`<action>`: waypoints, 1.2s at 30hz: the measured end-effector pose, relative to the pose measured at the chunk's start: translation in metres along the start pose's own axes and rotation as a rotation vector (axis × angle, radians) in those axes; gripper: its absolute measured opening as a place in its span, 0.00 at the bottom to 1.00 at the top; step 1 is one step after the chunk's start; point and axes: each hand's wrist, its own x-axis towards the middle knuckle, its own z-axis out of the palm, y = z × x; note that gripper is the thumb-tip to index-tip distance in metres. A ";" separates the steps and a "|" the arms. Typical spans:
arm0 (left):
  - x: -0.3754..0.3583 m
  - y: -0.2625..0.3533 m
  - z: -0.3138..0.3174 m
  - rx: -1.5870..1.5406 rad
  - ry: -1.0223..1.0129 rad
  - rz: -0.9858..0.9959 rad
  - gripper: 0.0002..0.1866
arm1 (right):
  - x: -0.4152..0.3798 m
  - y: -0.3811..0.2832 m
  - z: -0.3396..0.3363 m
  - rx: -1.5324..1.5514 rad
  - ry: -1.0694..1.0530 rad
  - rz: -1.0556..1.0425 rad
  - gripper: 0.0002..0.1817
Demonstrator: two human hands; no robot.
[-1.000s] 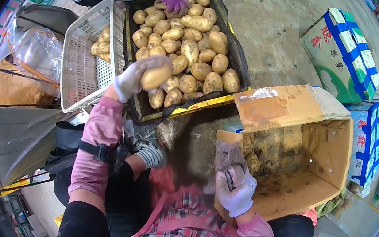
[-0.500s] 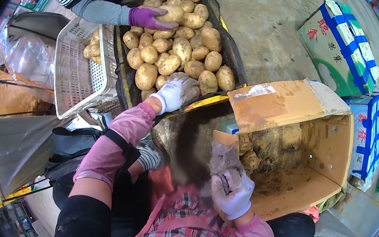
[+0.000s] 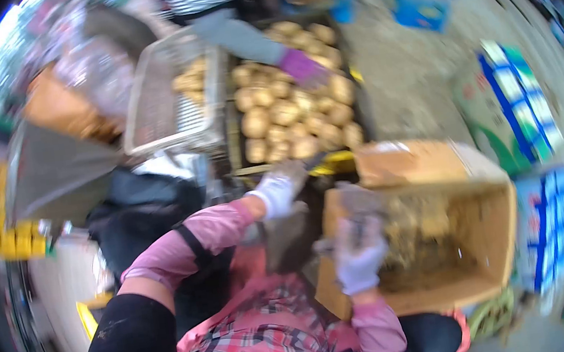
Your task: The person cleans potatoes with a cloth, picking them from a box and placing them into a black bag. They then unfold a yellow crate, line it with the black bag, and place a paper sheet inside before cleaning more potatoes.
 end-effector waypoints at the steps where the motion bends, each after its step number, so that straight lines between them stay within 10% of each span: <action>1: -0.018 0.005 -0.005 0.063 0.129 0.040 0.40 | 0.006 -0.005 -0.010 -0.098 0.051 -0.149 0.15; 2: -0.037 0.014 -0.023 -0.005 0.079 -0.084 0.41 | 0.007 -0.071 -0.011 0.242 0.136 0.282 0.17; 5: -0.110 0.036 -0.098 -0.174 0.253 -0.157 0.39 | 0.017 -0.058 -0.041 0.401 0.206 0.142 0.20; 8: -0.205 0.056 -0.147 -0.135 0.760 -0.103 0.35 | 0.018 -0.038 -0.060 -0.441 0.440 0.016 0.41; 10: -0.270 0.054 -0.170 -0.278 1.031 -0.064 0.33 | 0.015 -0.025 -0.055 -0.401 0.345 -0.242 0.39; 14: -0.378 0.008 -0.112 -0.234 1.366 -0.592 0.34 | -0.009 -0.026 -0.029 -0.487 0.156 -0.220 0.34; 18: -0.451 -0.036 -0.021 -0.425 0.902 -1.316 0.42 | -0.020 -0.061 -0.018 -0.431 -0.012 -0.372 0.29; 21: -0.480 -0.054 0.028 -0.441 0.736 -1.474 0.49 | -0.024 -0.075 -0.033 -0.369 -0.113 -0.237 0.30; 27: -0.472 -0.060 0.107 -0.607 0.127 -1.373 0.53 | -0.038 -0.090 -0.042 -0.385 -0.035 -0.324 0.24; 31: -0.465 -0.044 0.027 -0.296 0.101 -1.368 0.42 | -0.039 -0.075 -0.065 -0.586 0.159 -0.336 0.27; 36: -0.425 -0.084 -0.020 -0.238 0.931 -0.897 0.33 | -0.013 -0.006 -0.089 -0.512 0.303 -0.036 0.35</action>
